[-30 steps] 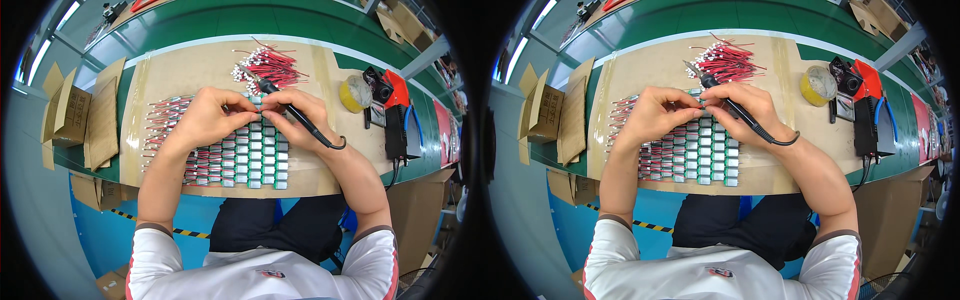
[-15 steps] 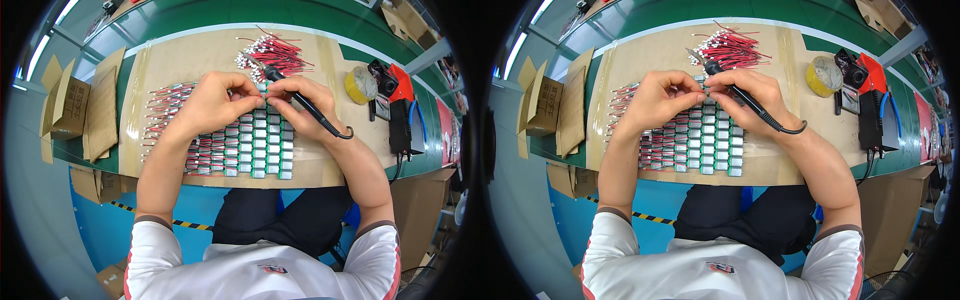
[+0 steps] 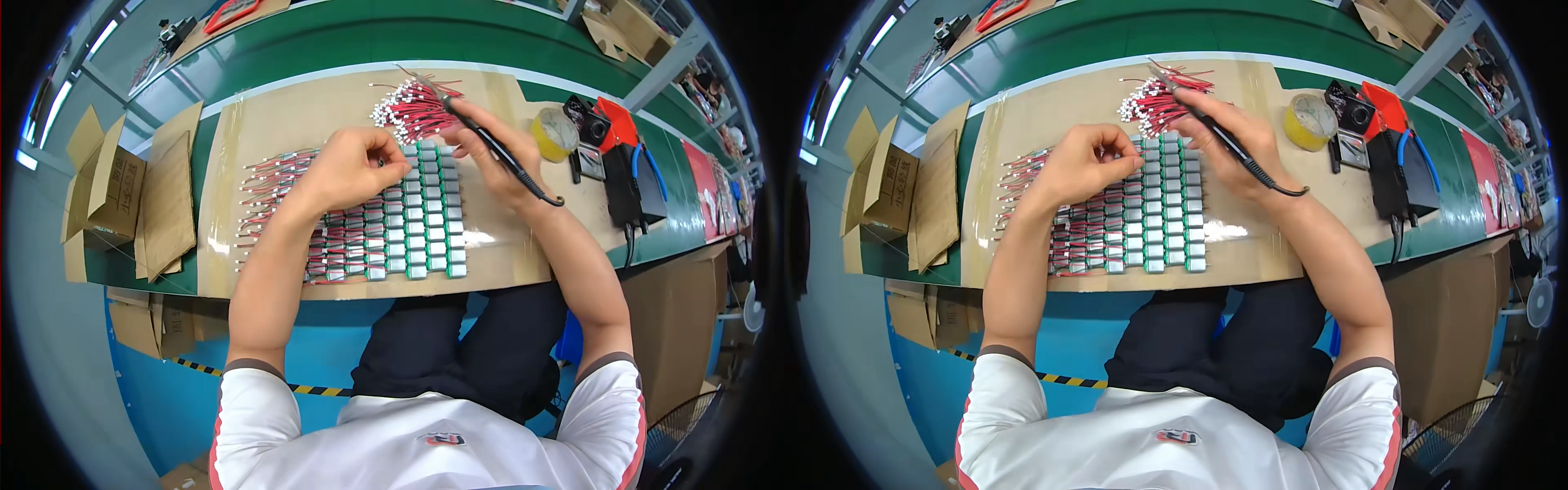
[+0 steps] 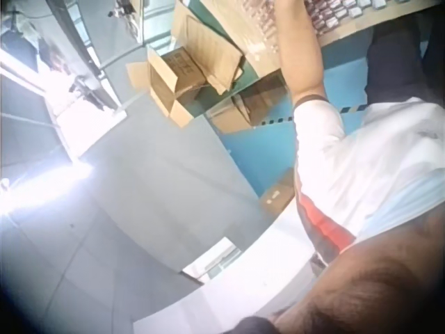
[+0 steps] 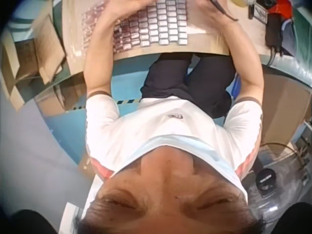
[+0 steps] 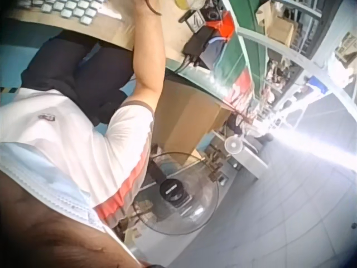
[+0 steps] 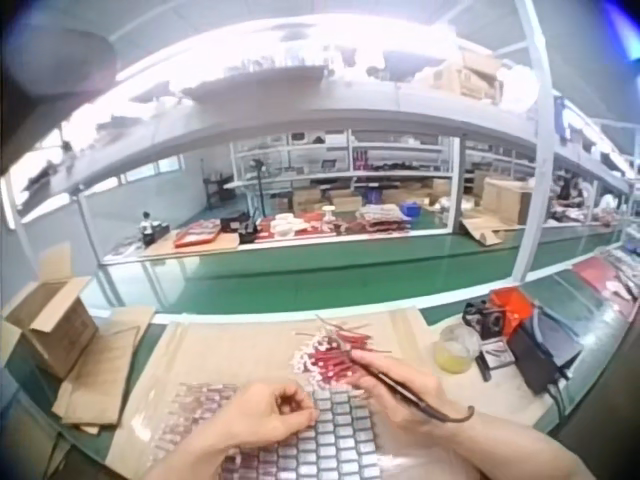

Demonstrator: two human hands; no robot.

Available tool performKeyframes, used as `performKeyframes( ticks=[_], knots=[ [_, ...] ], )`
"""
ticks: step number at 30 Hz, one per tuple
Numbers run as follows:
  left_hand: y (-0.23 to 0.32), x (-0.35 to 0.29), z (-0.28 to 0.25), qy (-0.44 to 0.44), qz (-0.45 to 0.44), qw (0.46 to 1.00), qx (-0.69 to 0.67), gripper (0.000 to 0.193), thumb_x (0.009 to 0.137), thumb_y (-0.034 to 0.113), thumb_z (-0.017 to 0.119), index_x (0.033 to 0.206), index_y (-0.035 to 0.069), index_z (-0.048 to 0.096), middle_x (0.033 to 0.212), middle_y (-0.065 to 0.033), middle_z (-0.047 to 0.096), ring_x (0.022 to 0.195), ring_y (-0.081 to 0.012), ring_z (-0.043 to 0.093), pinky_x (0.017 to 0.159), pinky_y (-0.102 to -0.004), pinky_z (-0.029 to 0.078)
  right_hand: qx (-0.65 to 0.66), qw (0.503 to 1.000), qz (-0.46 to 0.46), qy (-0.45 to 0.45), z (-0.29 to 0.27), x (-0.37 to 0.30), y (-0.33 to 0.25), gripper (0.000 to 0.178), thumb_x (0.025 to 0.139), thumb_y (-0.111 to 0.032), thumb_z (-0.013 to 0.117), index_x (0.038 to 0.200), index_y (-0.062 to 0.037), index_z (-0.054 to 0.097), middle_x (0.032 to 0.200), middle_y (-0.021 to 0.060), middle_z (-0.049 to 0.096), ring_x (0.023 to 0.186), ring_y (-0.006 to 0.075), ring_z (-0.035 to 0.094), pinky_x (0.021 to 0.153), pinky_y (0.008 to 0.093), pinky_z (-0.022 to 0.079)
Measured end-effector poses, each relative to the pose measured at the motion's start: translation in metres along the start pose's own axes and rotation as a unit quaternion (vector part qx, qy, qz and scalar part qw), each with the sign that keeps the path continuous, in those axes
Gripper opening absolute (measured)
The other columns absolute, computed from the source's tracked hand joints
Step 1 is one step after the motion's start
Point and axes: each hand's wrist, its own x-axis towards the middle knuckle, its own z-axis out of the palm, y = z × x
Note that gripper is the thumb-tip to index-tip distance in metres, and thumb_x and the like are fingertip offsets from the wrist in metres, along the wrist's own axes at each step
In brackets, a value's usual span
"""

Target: Soldering wires onto small electronic components arranged in a grid on a production line.

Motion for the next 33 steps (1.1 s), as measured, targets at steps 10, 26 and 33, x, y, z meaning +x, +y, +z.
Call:
performKeyframes(
  ticks=[10,26,33],
  knots=[
    [0.005,-0.002,-0.003,-0.002,0.053,0.996,0.074,0.014,0.09,0.014,0.079,0.091,0.0,0.075,0.083,-0.0056,0.075,0.077,-0.0131,0.067,0.069,-0.0304,0.054,-0.137,0.99,-0.029,-0.033,-0.08,-0.07,-0.032,0.039,0.098,-0.007,0.074,0.134,0.0073,0.068,0.094,0.0126,0.079,0.085,0.0231,0.075,0.078,0.0327,0.057],
    [0.014,-0.008,-0.013,-0.023,0.083,0.993,0.084,0.013,0.09,0.009,0.077,0.09,-0.002,0.071,0.091,-0.01,0.075,0.084,-0.0209,0.07,0.079,-0.0355,0.057,0.035,0.99,0.122,-0.056,-0.035,-0.094,-0.036,0.029,0.095,0.005,0.06,0.121,0.0116,0.07,0.095,0.0215,0.077,0.077,0.0229,0.08,0.07,0.0292,0.062],
    [-0.018,-0.025,-0.006,-0.014,0.191,0.976,0.103,0.012,0.083,0.003,0.077,0.088,-0.001,0.066,0.116,-0.0173,0.073,0.111,-0.0344,0.068,0.099,-0.0433,0.054,0.037,0.991,0.105,-0.076,-0.033,-0.086,-0.038,0.03,0.092,0.003,0.063,0.119,0.0118,0.072,0.094,0.0203,0.077,0.074,0.0222,0.079,0.069,0.0287,0.062]
  ],
)
